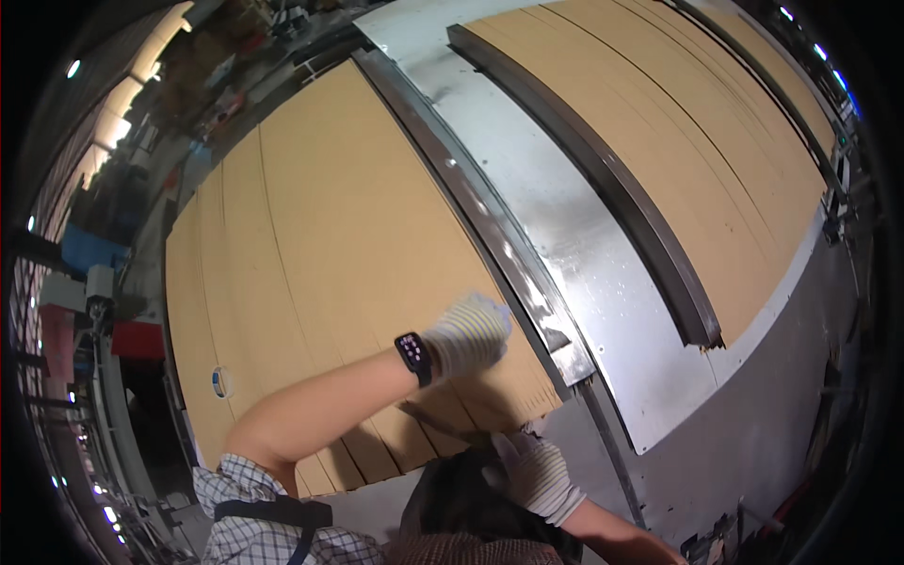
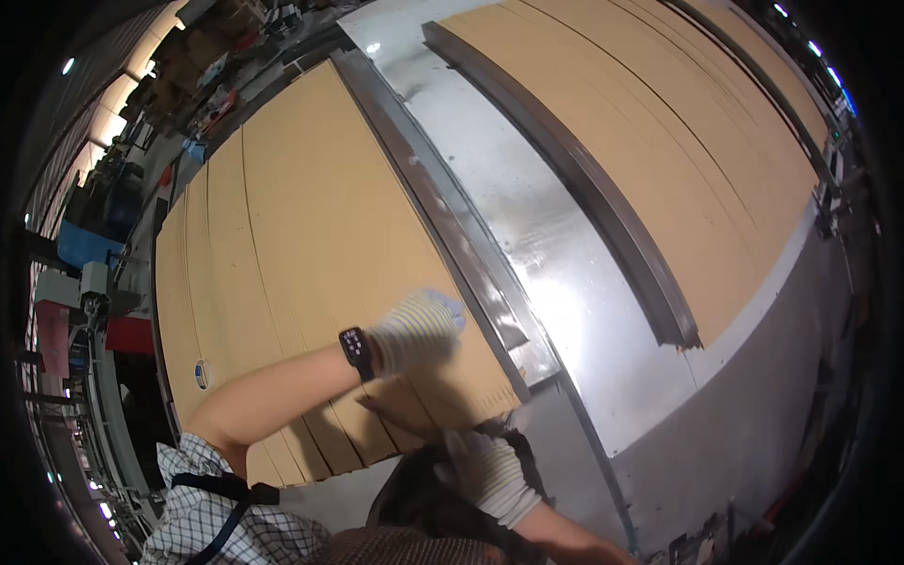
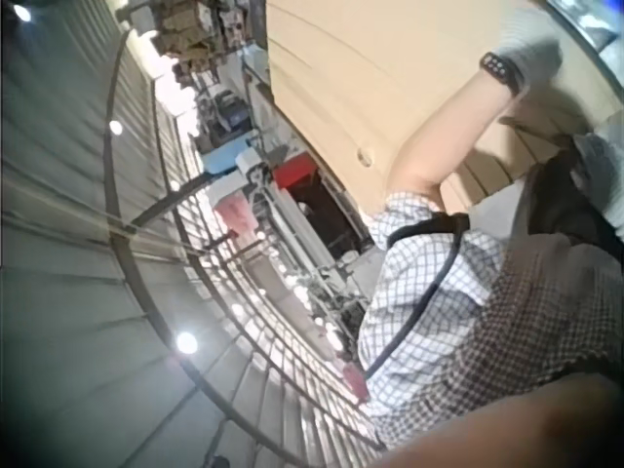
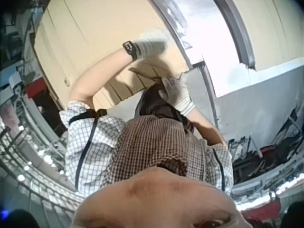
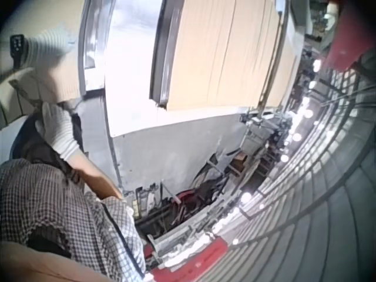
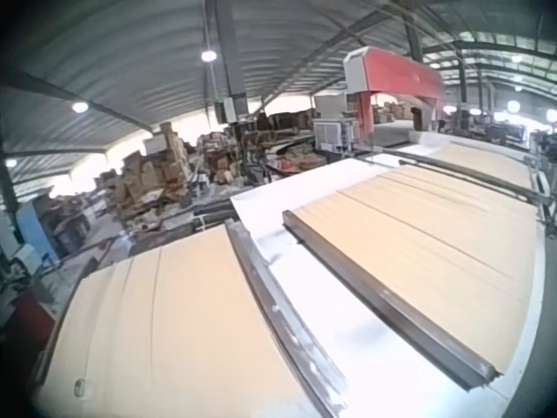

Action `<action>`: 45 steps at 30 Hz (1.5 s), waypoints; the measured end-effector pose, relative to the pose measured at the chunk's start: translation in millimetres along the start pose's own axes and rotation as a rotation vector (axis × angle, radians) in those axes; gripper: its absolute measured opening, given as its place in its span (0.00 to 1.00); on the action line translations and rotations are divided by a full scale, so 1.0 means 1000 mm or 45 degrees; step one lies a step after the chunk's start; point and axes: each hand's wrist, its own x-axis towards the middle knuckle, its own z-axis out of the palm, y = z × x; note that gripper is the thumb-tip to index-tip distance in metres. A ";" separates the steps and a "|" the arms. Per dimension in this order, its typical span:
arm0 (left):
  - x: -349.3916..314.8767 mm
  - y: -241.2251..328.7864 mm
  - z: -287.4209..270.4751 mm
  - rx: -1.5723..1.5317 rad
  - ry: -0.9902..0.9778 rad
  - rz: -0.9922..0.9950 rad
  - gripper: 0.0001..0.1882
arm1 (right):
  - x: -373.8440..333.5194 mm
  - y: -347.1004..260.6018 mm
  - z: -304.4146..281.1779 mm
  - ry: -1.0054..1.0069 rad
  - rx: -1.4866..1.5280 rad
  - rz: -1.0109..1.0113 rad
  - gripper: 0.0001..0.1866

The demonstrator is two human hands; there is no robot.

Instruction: The person is sorting, labeling, and packaging thin wooden or cardboard strips in an industrial setting.

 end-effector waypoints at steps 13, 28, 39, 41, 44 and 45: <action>-0.027 0.016 0.059 -0.261 0.836 -0.055 0.19 | 0.151 0.103 -0.046 0.509 0.730 0.244 0.21; -0.034 0.006 0.054 -0.295 0.934 0.021 0.17 | 0.140 0.098 -0.021 0.285 0.832 0.564 0.27; -0.027 0.025 0.063 -0.313 0.946 0.006 0.18 | 0.113 0.082 -0.003 0.348 0.360 0.476 0.31; -0.030 0.029 0.071 -0.575 0.720 -0.033 0.18 | 0.105 0.088 0.014 0.398 0.361 0.409 0.31; -0.037 0.035 0.068 -0.499 0.717 0.010 0.18 | 0.086 0.090 0.026 0.459 0.444 0.319 0.30; -0.039 0.035 0.067 -0.497 0.717 -0.001 0.18 | 0.076 0.087 0.027 0.451 0.445 0.311 0.30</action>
